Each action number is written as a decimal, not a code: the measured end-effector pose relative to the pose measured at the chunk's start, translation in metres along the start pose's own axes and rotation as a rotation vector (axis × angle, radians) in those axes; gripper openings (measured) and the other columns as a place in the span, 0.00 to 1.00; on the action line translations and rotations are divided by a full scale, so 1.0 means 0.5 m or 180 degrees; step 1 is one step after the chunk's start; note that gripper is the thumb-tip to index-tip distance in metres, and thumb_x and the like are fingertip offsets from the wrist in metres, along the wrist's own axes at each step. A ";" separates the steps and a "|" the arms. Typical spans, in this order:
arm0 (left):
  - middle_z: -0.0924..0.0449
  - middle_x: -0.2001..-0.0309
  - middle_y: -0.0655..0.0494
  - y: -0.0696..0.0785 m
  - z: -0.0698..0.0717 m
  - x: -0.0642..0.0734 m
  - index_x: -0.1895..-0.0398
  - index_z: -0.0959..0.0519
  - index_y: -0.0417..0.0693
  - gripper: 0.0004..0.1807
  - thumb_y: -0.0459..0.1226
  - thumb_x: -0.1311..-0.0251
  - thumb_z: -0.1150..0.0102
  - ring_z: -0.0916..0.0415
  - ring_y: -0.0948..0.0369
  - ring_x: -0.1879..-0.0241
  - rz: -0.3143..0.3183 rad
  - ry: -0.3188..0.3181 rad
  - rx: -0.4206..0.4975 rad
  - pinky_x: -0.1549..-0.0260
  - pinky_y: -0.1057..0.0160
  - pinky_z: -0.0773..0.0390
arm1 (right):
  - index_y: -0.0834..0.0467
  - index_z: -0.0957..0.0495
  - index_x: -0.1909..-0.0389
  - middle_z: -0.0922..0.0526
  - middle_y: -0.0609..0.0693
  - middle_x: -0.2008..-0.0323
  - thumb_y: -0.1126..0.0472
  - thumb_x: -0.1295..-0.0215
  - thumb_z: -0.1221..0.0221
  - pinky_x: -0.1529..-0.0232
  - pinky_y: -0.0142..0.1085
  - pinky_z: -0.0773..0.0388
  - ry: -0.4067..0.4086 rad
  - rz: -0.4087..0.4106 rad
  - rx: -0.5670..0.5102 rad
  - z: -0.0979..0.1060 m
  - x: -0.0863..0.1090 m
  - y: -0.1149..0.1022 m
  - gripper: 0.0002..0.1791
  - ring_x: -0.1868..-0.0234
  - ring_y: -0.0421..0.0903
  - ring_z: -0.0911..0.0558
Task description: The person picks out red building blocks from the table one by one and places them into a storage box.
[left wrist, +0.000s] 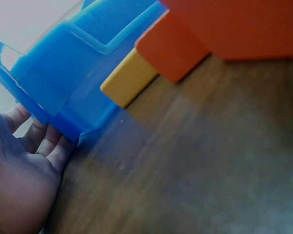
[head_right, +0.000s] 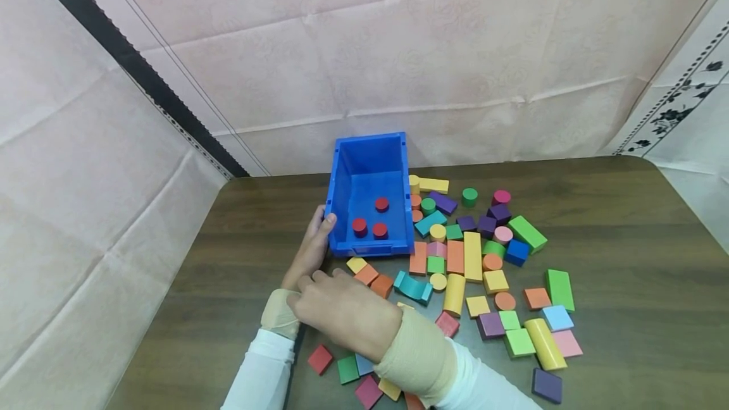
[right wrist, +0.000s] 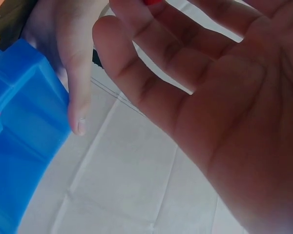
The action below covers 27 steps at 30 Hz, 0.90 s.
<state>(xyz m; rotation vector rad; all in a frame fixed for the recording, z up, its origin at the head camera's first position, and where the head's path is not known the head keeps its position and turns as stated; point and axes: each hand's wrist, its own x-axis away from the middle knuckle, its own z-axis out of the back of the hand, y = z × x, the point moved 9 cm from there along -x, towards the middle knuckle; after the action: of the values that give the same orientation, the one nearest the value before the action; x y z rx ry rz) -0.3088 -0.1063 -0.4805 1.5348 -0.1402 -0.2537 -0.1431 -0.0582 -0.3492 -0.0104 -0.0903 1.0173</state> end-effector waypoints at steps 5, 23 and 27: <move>0.30 0.31 0.37 0.001 -0.001 0.000 0.31 0.36 0.39 0.28 0.52 0.19 0.53 0.29 0.42 0.33 0.0029 -0.0010 0.0028 0.32 0.39 0.28 | 0.51 0.17 0.40 0.15 0.45 0.58 0.54 0.35 0.27 0.54 0.29 0.20 0.0133 -0.0014 0.0089 0.013 0.006 0.005 0.23 0.57 0.40 0.20; 0.27 0.34 0.39 0.002 -0.004 0.007 0.30 0.37 0.40 0.31 0.55 0.20 0.53 0.24 0.46 0.37 -0.0011 -0.0080 0.0021 0.39 0.42 0.20 | 0.52 0.17 0.41 0.12 0.47 0.55 0.54 0.36 0.27 0.51 0.34 0.14 0.0408 -0.0065 0.0045 0.030 0.012 0.036 0.23 0.54 0.43 0.15; 0.27 0.33 0.40 0.002 -0.003 0.008 0.30 0.38 0.39 0.32 0.56 0.20 0.53 0.24 0.46 0.36 0.0003 -0.0088 -0.0003 0.39 0.42 0.20 | 0.52 0.18 0.40 0.13 0.47 0.54 0.53 0.35 0.27 0.52 0.33 0.14 0.0459 -0.0053 0.0126 0.032 0.013 0.036 0.23 0.54 0.42 0.15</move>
<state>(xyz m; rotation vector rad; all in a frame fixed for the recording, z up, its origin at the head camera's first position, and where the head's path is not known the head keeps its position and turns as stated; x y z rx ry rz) -0.3046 -0.1061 -0.4798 1.5307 -0.1625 -0.2743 -0.1565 -0.0438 -0.3339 -0.0468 0.0613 0.9985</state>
